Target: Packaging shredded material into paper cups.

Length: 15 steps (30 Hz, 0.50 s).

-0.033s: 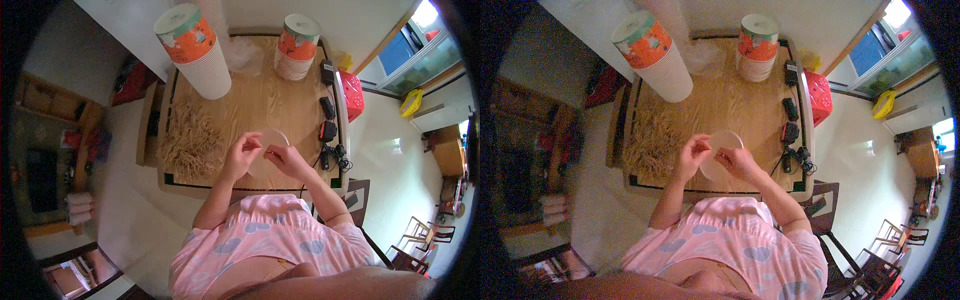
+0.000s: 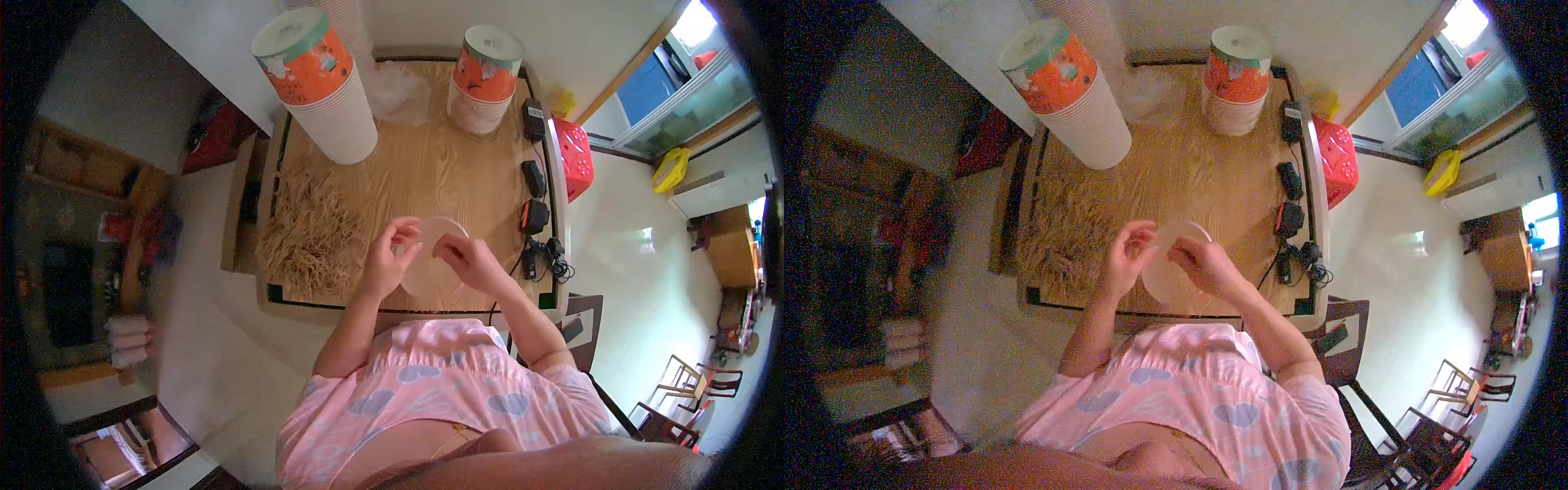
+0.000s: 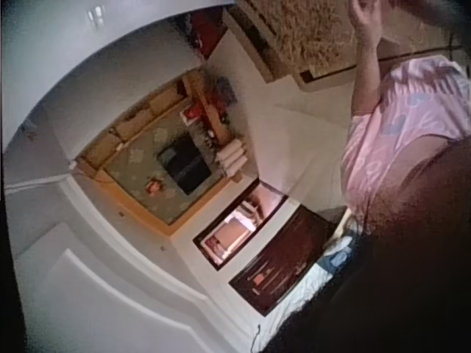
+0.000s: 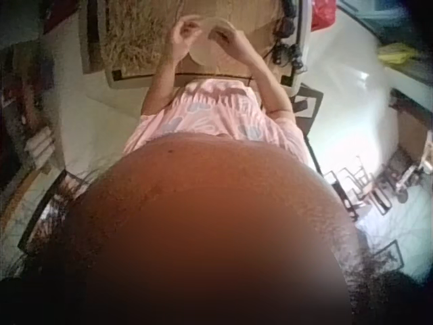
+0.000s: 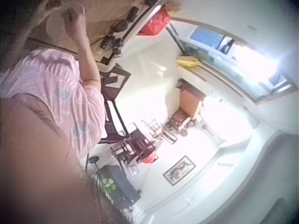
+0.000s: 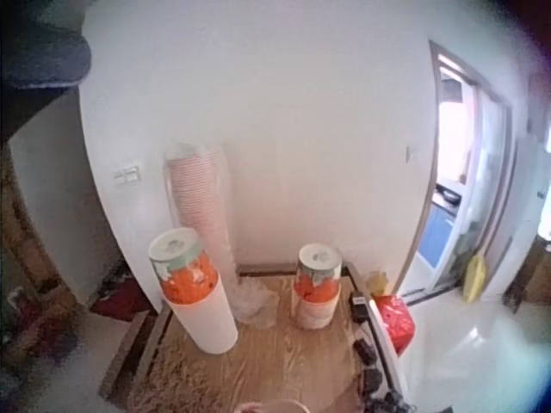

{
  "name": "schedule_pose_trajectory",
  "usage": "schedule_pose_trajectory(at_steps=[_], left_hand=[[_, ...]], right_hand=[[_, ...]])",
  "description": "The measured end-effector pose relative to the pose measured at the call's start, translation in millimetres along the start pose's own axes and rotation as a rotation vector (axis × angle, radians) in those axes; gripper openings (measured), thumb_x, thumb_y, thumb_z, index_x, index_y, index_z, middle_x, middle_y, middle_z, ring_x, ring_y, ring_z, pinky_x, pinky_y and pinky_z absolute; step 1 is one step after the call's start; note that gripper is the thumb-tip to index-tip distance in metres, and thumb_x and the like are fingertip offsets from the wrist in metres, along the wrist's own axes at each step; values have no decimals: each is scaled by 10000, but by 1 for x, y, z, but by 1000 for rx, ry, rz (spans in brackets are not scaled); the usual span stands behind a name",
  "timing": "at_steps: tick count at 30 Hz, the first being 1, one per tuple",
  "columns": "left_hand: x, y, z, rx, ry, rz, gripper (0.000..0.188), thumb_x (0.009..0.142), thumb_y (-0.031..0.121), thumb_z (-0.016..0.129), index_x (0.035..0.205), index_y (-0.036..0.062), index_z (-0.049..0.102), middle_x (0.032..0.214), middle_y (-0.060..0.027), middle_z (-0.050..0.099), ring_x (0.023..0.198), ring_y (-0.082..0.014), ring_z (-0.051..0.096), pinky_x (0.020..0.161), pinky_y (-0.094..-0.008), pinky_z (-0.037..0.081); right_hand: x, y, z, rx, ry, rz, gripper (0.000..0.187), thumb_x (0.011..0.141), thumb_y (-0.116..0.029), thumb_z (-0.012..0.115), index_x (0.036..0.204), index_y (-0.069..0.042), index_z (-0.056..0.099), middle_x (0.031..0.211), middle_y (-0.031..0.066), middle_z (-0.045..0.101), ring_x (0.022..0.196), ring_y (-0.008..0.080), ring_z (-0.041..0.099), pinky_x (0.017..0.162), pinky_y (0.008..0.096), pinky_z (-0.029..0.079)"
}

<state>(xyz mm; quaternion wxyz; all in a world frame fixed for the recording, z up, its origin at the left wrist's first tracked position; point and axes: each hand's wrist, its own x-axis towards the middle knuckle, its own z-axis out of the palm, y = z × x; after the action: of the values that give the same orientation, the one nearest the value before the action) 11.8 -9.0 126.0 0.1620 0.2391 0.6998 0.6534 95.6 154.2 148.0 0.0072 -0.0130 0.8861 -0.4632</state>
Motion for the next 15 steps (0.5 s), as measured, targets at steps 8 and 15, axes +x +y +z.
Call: schedule_pose_trajectory(at_steps=[8,15], left_hand=[[-44,-100,-14,86,210,-314,609,728,242,714,1179,7,379,1063,-106,487,952,-177,515,738,-273,454],[-32,-72,2,-200,-205,-783,507,747,206,662,1171,47,436,802,-44,588,628,-123,572,433,-252,443]], right_hand=[[-9,-36,1,561,206,142,128,897,-128,462,926,-53,561,650,-42,472,569,20,387,493,177,313],[-13,-40,19,633,127,52,149,908,-123,435,974,-55,550,593,-71,398,510,15,334,460,173,275]])
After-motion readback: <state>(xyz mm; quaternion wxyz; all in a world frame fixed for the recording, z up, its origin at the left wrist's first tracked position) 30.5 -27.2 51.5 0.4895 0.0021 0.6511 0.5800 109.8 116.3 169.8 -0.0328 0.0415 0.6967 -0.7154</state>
